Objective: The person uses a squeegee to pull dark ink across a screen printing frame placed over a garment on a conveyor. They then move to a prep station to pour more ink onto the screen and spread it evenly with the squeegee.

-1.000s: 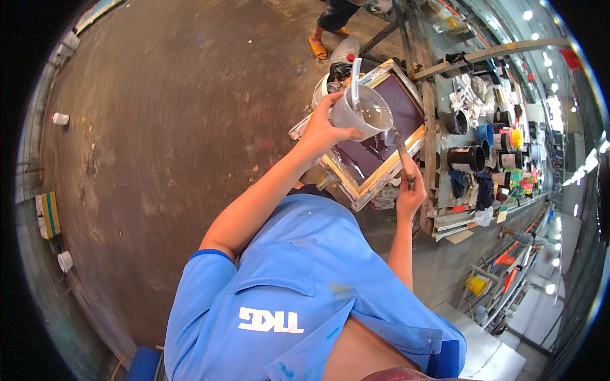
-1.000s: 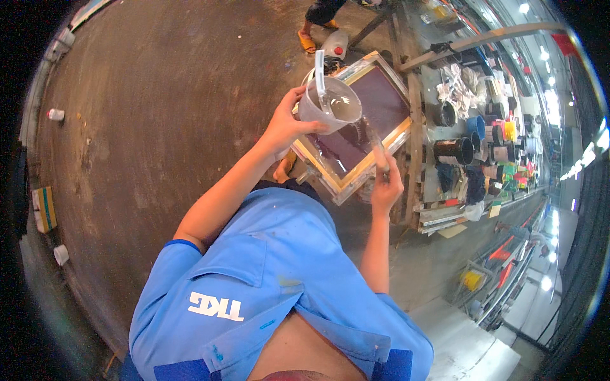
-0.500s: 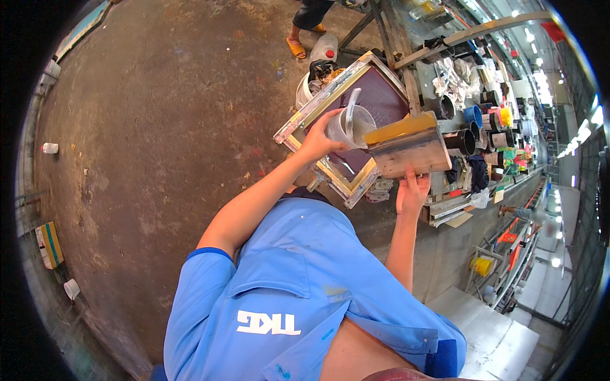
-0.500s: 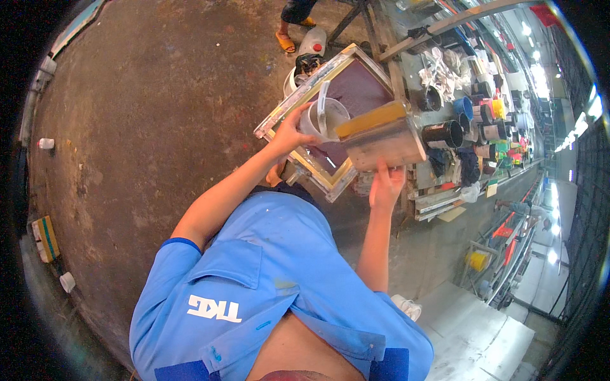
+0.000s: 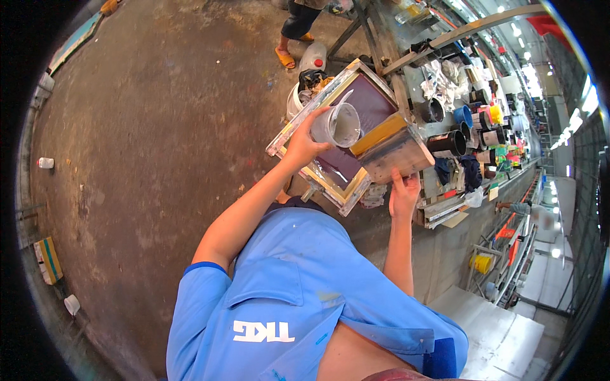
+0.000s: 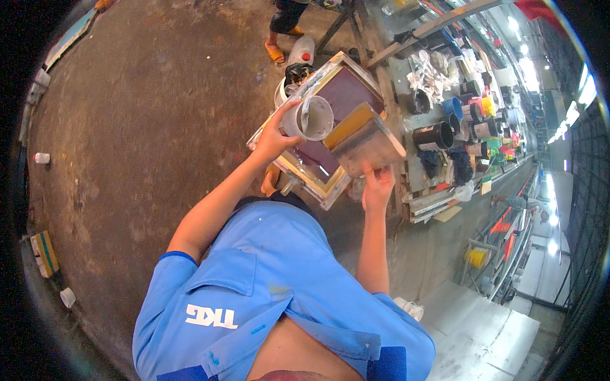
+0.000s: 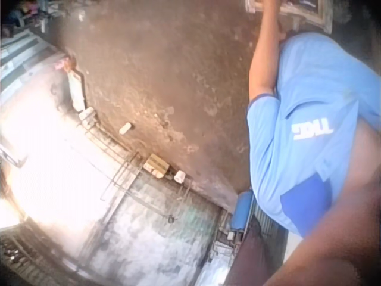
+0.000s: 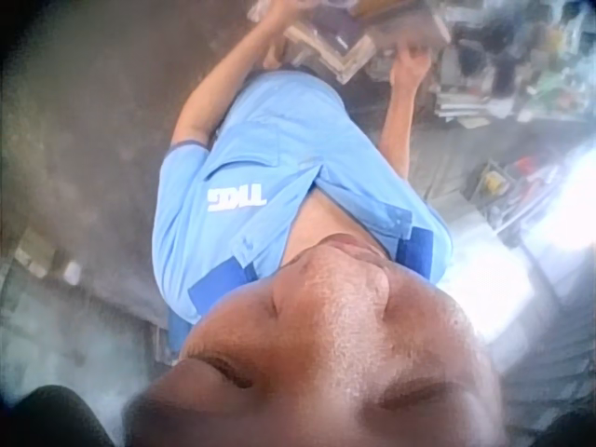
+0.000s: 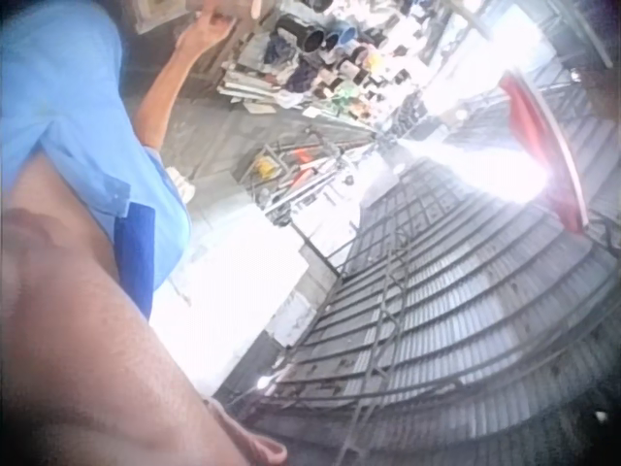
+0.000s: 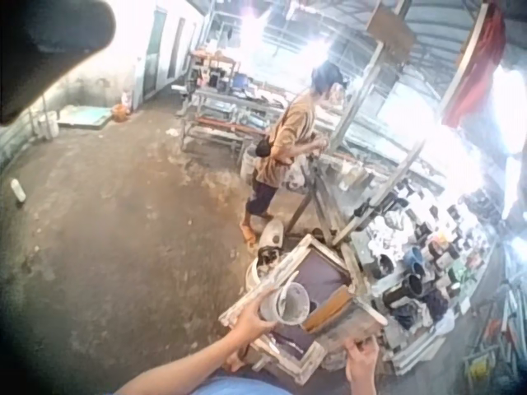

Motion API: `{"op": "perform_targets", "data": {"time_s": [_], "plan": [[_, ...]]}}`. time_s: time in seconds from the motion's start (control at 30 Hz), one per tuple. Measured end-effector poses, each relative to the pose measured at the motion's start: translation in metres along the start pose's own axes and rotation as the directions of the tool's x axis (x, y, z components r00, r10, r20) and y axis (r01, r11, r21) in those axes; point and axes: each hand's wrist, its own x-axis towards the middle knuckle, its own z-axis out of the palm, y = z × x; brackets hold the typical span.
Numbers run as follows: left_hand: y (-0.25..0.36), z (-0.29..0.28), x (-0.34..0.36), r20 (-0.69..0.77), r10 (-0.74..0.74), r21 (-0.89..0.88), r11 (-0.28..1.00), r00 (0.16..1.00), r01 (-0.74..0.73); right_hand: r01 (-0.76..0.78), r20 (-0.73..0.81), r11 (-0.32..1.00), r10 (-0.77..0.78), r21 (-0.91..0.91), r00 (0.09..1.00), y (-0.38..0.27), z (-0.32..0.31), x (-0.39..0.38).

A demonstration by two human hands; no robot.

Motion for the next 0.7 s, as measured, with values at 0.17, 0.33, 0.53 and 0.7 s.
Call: {"op": "perform_targets", "data": {"time_s": [0.17,0.33,0.53,0.7], "plan": [[0.033,0.008,0.016,-0.001,0.1,0.007,0.995,0.995,-0.1,-0.009,0.029,0.994,0.012,-0.107,1.0,0.001,0.002,0.004],[0.063,0.015,0.037,0.023,0.153,-0.08,0.985,0.988,-0.151,-0.032,0.031,0.989,0.037,-0.145,0.999,0.012,-0.007,0.005],[0.088,0.026,0.052,-0.065,0.253,-0.122,0.958,0.965,-0.259,-0.057,0.024,0.985,0.061,-0.162,0.998,0.01,0.0,0.007],[0.071,0.011,0.052,-0.123,0.09,-0.117,0.988,0.988,-0.104,-0.116,-0.056,0.988,0.122,0.099,0.991,0.013,-0.003,0.029]]}}
